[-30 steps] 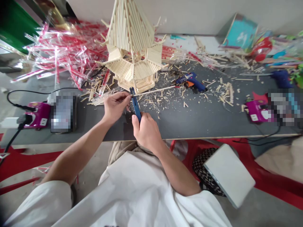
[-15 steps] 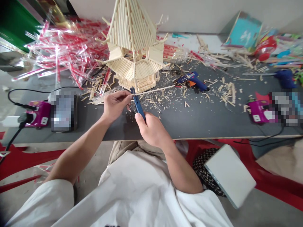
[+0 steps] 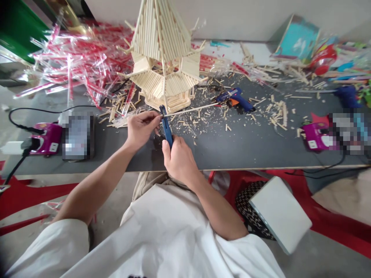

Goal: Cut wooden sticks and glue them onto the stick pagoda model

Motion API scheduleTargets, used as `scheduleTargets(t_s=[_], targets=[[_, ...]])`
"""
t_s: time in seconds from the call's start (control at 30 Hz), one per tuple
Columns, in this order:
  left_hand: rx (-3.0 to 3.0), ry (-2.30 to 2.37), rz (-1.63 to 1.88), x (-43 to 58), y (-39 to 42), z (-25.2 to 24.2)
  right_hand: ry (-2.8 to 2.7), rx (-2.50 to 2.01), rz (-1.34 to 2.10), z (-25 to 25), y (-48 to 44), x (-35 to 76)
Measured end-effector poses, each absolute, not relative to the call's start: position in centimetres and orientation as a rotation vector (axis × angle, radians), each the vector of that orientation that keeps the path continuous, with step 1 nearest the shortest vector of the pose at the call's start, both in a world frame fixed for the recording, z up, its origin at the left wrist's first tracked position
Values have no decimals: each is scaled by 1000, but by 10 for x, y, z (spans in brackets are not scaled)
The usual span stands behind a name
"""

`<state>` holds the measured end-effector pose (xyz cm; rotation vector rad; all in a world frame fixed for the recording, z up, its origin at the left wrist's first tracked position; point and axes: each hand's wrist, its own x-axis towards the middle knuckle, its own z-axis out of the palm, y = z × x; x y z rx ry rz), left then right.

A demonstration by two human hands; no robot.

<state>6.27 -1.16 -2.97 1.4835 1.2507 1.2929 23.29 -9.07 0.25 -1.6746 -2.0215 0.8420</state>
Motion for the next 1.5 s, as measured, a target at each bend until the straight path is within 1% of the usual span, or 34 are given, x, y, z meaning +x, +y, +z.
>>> scheduleTargets(t_s=[0.13, 0.27, 0.37, 0.57, 0.67, 0.77, 0.87, 1.0, 1.23, 1.4, 1.5], targets=[[1479, 1229, 1296, 62, -12, -29, -2026, -1680, 836, 2, -91, 233], [1487, 1214, 1282, 60, -11, -29, -2040, -1698, 741, -4, -92, 226], [1498, 1210, 1262, 61, -11, -27, -2052, -1801, 677, -7, -92, 222], [1505, 1220, 1239, 56, -15, -21, -2102, -1877, 660, 2, -103, 236], [1659, 1282, 1148, 49, -17, -21, -2082, -1862, 626, 3, -114, 260], [1968, 1304, 1013, 40, -18, -22, -2018, -1904, 561, 0, -125, 296], [2195, 1266, 871, 34, -17, -21, -1940, -1999, 425, -2, -133, 334], [2229, 1272, 753, 28, -14, -20, -1851, -2200, 153, -4, -136, 377], [2251, 1259, 716, 25, -10, -20, -1804, -2311, -221, -26, -123, 431], [2220, 1264, 756, 25, -8, -21, -1764, -2407, -308, -47, -114, 466], [2194, 1241, 837, 26, -8, -22, -1810, -2428, -283, -52, -109, 479]])
